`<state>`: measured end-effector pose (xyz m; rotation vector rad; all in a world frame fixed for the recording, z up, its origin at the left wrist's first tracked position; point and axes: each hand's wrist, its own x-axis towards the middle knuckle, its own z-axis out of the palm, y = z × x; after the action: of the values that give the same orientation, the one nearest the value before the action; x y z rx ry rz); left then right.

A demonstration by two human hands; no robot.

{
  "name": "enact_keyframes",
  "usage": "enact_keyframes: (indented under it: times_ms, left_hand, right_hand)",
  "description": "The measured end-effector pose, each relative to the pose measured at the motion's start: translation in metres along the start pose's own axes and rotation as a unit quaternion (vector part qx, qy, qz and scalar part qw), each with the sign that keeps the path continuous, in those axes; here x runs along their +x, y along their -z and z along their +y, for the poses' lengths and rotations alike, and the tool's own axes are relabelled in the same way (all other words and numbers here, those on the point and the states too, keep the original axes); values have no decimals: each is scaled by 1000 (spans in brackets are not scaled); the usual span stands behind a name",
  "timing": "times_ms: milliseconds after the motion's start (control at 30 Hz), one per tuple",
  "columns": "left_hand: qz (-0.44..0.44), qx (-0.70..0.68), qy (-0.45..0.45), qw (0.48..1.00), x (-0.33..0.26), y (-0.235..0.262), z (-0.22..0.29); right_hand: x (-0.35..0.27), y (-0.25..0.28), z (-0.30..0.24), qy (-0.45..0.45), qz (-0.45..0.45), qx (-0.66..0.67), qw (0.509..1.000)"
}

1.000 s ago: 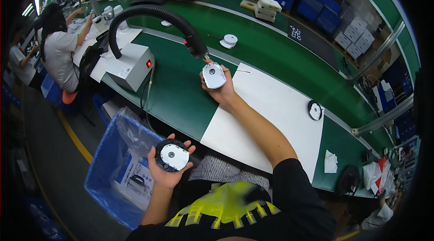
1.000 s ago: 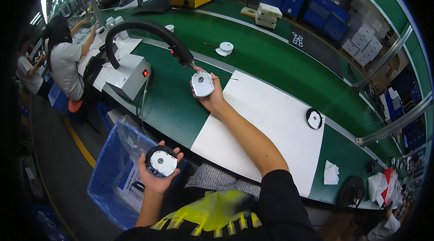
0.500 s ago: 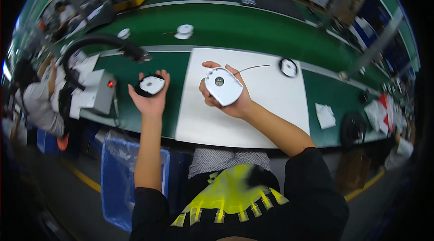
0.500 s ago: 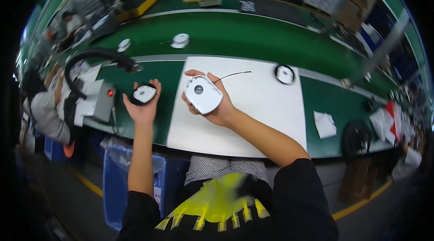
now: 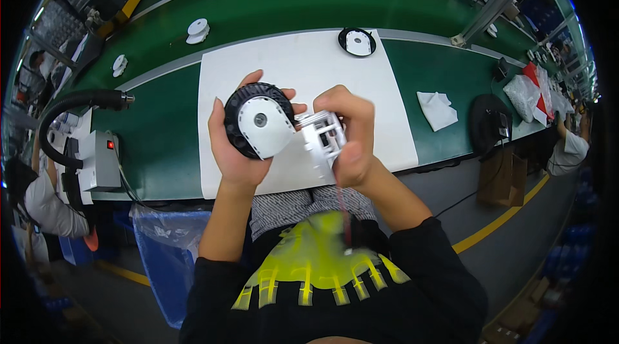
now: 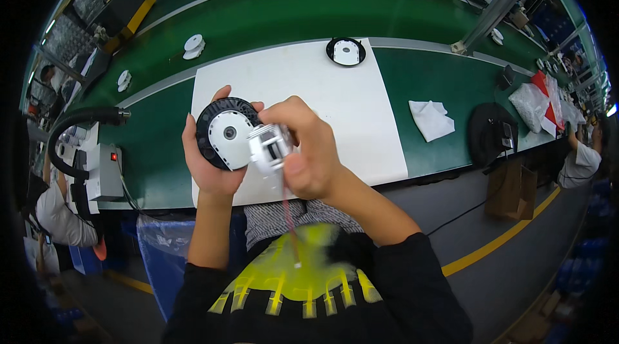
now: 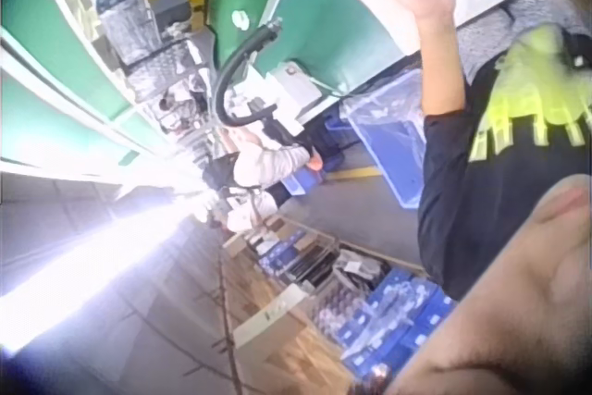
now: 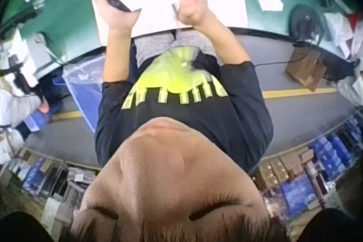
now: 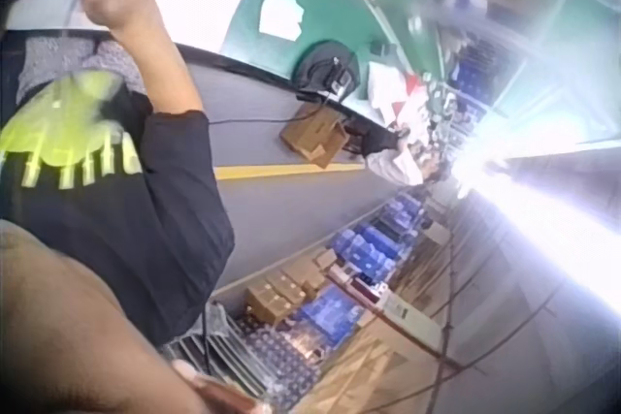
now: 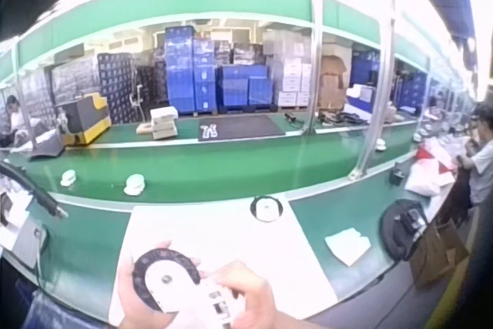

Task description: The person assembles device components by picking up round bases and inner modules from the conveyor line, fitting and pressing the parts together by hand, and placing the assembled units back onto the conveyor belt.

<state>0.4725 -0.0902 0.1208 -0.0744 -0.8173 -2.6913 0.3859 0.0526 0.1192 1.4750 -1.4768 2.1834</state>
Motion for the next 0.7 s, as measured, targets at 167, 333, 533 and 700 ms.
enact_keyframes:
  times_ms: [167, 333, 533, 700]
  left_hand:
    - [42, 157, -52, 985, -14, -29, -12]
    - [25, 291, -94, 952, -23, -40, -14]
    - [44, 367, -110, 923, -32, -34, -15]
    - [55, 370, -103, 922, -38, -33, -15]
  right_hand:
    - [11, 6, -23, 107, -90, -337, 931]
    - [8, 0, -21, 90, -86, -371, 920]
    - [5, -9, -24, 95, -93, -380, 915]
    - [1, -10, -23, 118, -110, -381, 910]
